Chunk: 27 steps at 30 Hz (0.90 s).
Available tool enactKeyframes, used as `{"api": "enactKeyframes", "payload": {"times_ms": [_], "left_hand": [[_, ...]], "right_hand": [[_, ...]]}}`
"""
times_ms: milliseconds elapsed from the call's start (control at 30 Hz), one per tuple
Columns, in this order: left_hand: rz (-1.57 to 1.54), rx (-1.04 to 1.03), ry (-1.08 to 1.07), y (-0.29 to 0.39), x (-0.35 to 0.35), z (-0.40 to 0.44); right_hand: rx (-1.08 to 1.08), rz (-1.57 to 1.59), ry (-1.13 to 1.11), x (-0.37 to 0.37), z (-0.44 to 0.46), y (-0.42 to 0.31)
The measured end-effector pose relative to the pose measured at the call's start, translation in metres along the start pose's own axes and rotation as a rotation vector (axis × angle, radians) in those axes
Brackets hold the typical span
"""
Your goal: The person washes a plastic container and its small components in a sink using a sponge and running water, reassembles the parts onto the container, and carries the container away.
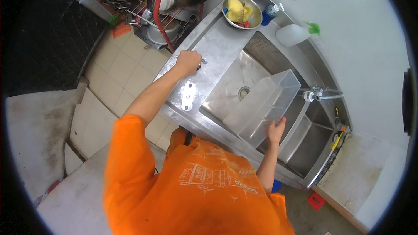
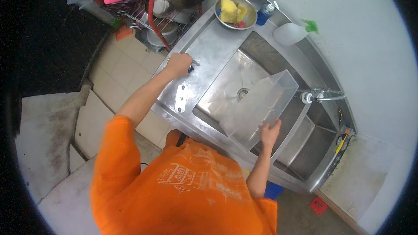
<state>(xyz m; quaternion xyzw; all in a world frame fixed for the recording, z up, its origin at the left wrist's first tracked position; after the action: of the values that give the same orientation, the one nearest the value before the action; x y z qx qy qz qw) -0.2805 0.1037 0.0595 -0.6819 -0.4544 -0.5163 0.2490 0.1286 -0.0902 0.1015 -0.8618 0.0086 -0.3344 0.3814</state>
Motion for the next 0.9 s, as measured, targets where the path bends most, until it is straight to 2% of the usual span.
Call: {"api": "enactKeyframes", "payload": {"times_ms": [100, 233, 267, 367, 400, 500, 567, 633, 667, 700, 767, 800, 900], "left_hand": [[-0.042, 0.041, 0.144, -0.002, 0.005, 0.005], [-0.157, -0.186, 0.823, 0.009, 0.028, -0.040], [-0.166, -0.276, 1.010, 0.015, 0.039, -0.058], [-0.165, -0.381, 1.230, 0.052, 0.080, -0.100], [-0.166, -0.381, 1.328, 0.065, 0.099, -0.113], [-0.452, -0.240, 1.514, 0.097, 0.152, -0.127], [-1.012, 0.147, 1.379, 0.095, 0.139, -0.116], [-1.292, 0.481, 1.299, 0.085, 0.103, -0.111], [-1.657, 0.454, 1.184, 0.091, 0.091, -0.106], [-1.765, 0.529, 1.143, 0.099, 0.084, -0.111], [-1.887, 0.500, 0.965, 0.102, 0.063, -0.111], [-1.909, 0.522, 0.963, 0.108, 0.063, -0.115], [-2.023, 0.253, 0.891, 0.115, 0.065, -0.121]], "right_hand": [[-0.009, 0.018, -0.015, 0.000, -0.007, -0.002], [0.059, 0.274, -0.049, 0.002, -0.011, 0.033], [0.128, 0.299, -0.006, 0.002, -0.013, 0.040], [0.302, 0.317, 0.166, 0.003, -0.032, 0.065], [0.359, 0.300, 0.223, 0.000, -0.033, 0.063], [0.461, 0.199, 0.413, -0.001, -0.037, 0.051], [0.582, 0.190, 0.535, 0.001, -0.046, 0.025], [0.782, 0.248, 0.661, 0.023, -0.071, -0.024], [0.900, 0.318, 0.668, 0.035, -0.075, -0.043], [1.018, 0.390, 0.682, 0.049, -0.080, -0.062], [1.238, 0.501, 0.704, 0.074, -0.087, -0.097], [1.298, 0.534, 0.717, 0.083, -0.087, -0.116], [1.339, 0.583, 0.739, 0.102, -0.081, -0.163]]}}
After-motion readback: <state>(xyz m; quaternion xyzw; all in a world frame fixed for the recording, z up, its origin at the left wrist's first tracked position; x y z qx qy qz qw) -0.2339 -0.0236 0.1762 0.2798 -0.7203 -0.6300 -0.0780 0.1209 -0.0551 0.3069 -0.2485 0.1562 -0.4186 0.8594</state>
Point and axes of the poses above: each hand's wrist, its own z-axis towards the middle knuckle, its own x-axis out of the back of the hand, y = z × x, the point moved 7 cm from there along z, towards the middle knuckle, and after that the axes turned 10 degrees about -x, right-handed, at the moved point
